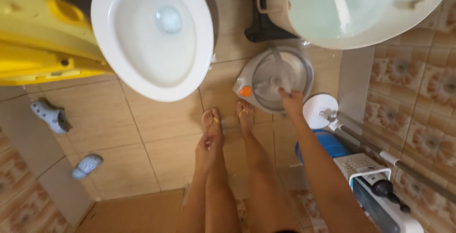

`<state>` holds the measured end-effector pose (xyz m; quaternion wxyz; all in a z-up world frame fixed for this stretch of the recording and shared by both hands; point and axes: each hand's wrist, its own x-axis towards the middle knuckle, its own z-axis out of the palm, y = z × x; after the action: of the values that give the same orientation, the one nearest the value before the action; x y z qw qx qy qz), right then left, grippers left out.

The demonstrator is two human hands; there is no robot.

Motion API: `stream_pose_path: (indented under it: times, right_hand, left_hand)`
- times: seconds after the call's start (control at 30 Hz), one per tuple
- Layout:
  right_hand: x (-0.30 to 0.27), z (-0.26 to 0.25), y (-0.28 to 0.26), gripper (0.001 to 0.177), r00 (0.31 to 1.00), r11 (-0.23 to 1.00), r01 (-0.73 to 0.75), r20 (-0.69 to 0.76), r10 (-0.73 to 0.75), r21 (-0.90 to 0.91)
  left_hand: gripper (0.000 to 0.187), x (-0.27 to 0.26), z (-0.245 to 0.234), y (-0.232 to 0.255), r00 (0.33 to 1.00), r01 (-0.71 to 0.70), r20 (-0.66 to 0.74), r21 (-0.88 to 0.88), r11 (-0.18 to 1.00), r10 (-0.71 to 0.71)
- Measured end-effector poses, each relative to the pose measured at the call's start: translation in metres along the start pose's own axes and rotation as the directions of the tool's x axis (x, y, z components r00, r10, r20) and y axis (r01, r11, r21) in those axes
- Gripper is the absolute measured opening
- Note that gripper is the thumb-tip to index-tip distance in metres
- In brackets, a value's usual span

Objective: Cleaning and rinsing a spin mop bucket in a bathroom.

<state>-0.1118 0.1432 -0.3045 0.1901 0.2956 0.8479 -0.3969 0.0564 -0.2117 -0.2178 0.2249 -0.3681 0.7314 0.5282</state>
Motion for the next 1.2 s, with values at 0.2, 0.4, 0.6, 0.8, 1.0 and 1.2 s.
stream_pose_path:
  times: [0.2,0.4,0.6,0.8,1.0,1.2]
  right_hand:
    - [-0.098,-0.063,-0.073,0.045,0.935,0.906,0.325,0.232,-0.266,-0.271]
    - [-0.228,-0.120,-0.192,0.034,0.822,0.841,0.432,0.525,-0.219,-0.325]
    - [-0.286,-0.135,-0.325,0.029,0.725,0.761,0.509,0.676,-0.128,-0.402]
    - [-0.306,-0.096,-0.417,0.051,0.652,0.549,0.673,0.749,-0.123,-0.496]
    - [-0.297,-0.060,-0.458,0.068,0.462,0.361,0.863,0.839,-0.287,-0.352]
    - [-0.273,-0.029,-0.492,0.077,0.456,0.313,0.874,0.848,-0.271,-0.371]
  left_hand:
    - [0.022,0.003,0.040,-0.064,0.990,0.103,-0.039,-0.423,0.900,-0.132]
    - [0.051,-0.038,0.056,-0.126,0.927,0.293,0.184,-0.899,0.326,-0.327]
    - [0.100,-0.141,0.042,-0.085,0.803,0.591,0.557,-0.790,0.165,-0.212]
    - [0.098,-0.187,-0.005,0.006,0.798,0.585,0.517,-0.788,0.192,-0.311]
    - [0.076,-0.199,-0.042,0.093,0.864,0.485,0.462,-0.870,0.087,-0.198]
    - [0.057,-0.188,-0.073,0.129,0.910,0.384,0.386,-0.922,-0.048,-0.150]
